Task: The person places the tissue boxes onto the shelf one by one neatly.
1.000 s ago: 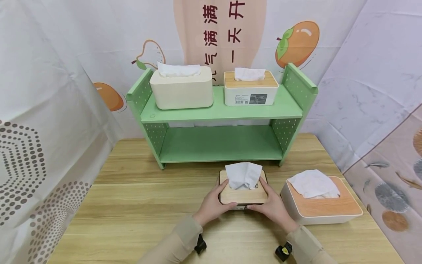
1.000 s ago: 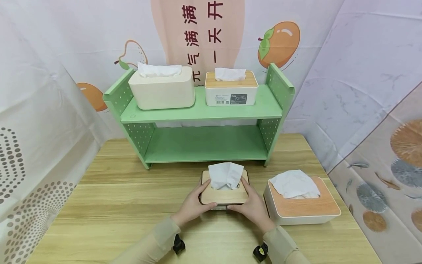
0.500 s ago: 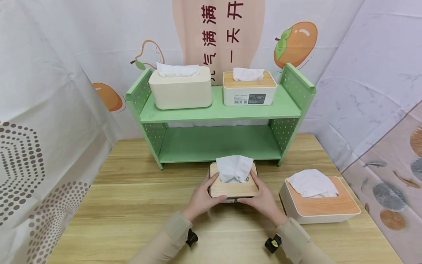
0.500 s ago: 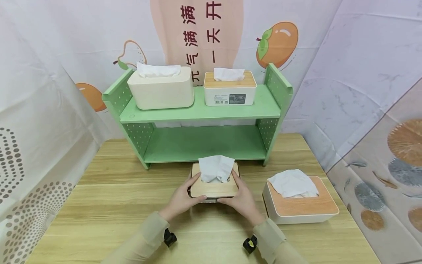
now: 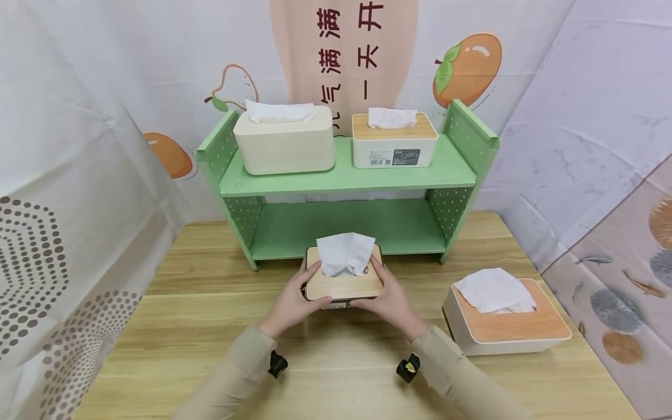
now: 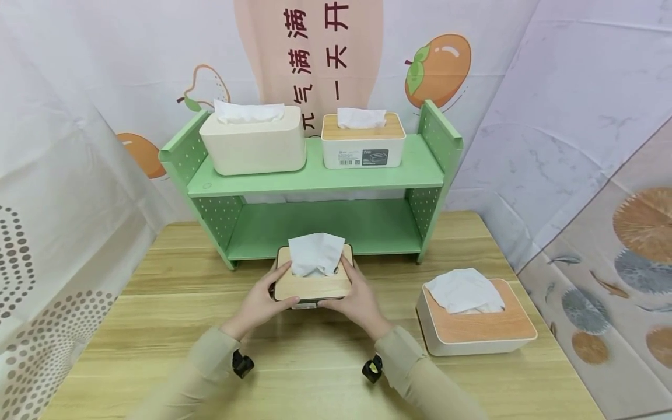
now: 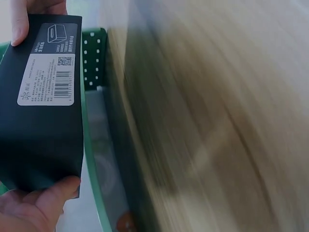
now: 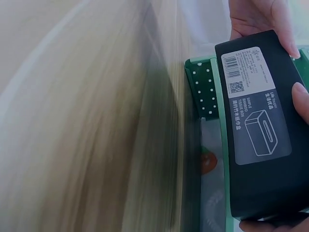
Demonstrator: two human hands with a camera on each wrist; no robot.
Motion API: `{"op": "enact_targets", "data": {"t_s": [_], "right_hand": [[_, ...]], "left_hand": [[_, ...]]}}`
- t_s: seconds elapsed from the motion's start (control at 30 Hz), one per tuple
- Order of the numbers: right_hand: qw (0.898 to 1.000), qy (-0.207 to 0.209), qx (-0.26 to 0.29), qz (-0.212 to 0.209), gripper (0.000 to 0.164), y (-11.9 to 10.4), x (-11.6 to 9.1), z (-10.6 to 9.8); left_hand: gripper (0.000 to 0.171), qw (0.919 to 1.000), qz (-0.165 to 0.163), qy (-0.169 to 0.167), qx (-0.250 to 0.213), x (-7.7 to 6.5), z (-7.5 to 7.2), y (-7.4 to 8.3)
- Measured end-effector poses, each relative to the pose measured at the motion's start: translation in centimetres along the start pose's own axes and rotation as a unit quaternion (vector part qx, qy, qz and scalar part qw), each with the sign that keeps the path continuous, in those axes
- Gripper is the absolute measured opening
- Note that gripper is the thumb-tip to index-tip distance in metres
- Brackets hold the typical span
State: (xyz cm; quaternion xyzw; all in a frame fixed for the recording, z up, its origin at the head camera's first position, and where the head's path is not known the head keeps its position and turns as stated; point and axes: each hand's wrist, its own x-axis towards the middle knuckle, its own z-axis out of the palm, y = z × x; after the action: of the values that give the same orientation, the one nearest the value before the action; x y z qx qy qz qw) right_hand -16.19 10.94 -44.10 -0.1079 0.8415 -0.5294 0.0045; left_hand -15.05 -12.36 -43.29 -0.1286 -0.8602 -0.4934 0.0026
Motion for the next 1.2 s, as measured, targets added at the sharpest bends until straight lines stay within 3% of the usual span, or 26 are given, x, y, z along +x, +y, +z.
{"op": "enact_targets", "data": {"t_s": [0.27, 0.63, 1.03, 1.2], "right_hand": [[1.0, 0.0, -0.003, -0.009, 0.108, -1.2, 1.7, 1.8], [1.0, -0.013, -0.002, -0.023, 0.109, -2.0, 3.6, 4.0], [0.999, -0.022, -0.022, -0.041, 0.107, -2.3, 5.0, 6.4], [0.999, -0.026, -0.024, -0.037, 0.105, -2.5, 5.5, 7.0]], "left_hand": [[0.08, 0.9996, 0.002, 0.011, 0.028, 0.2, -2.5, -0.7], [0.079, 0.9993, -0.024, 0.005, 0.029, 0.6, -5.1, -2.3], [0.072, 0.9986, -0.036, 0.03, -0.025, 0.2, -6.6, -4.6], [0.07, 0.9979, -0.047, 0.035, -0.029, 0.1, -7.0, -4.5]]}}
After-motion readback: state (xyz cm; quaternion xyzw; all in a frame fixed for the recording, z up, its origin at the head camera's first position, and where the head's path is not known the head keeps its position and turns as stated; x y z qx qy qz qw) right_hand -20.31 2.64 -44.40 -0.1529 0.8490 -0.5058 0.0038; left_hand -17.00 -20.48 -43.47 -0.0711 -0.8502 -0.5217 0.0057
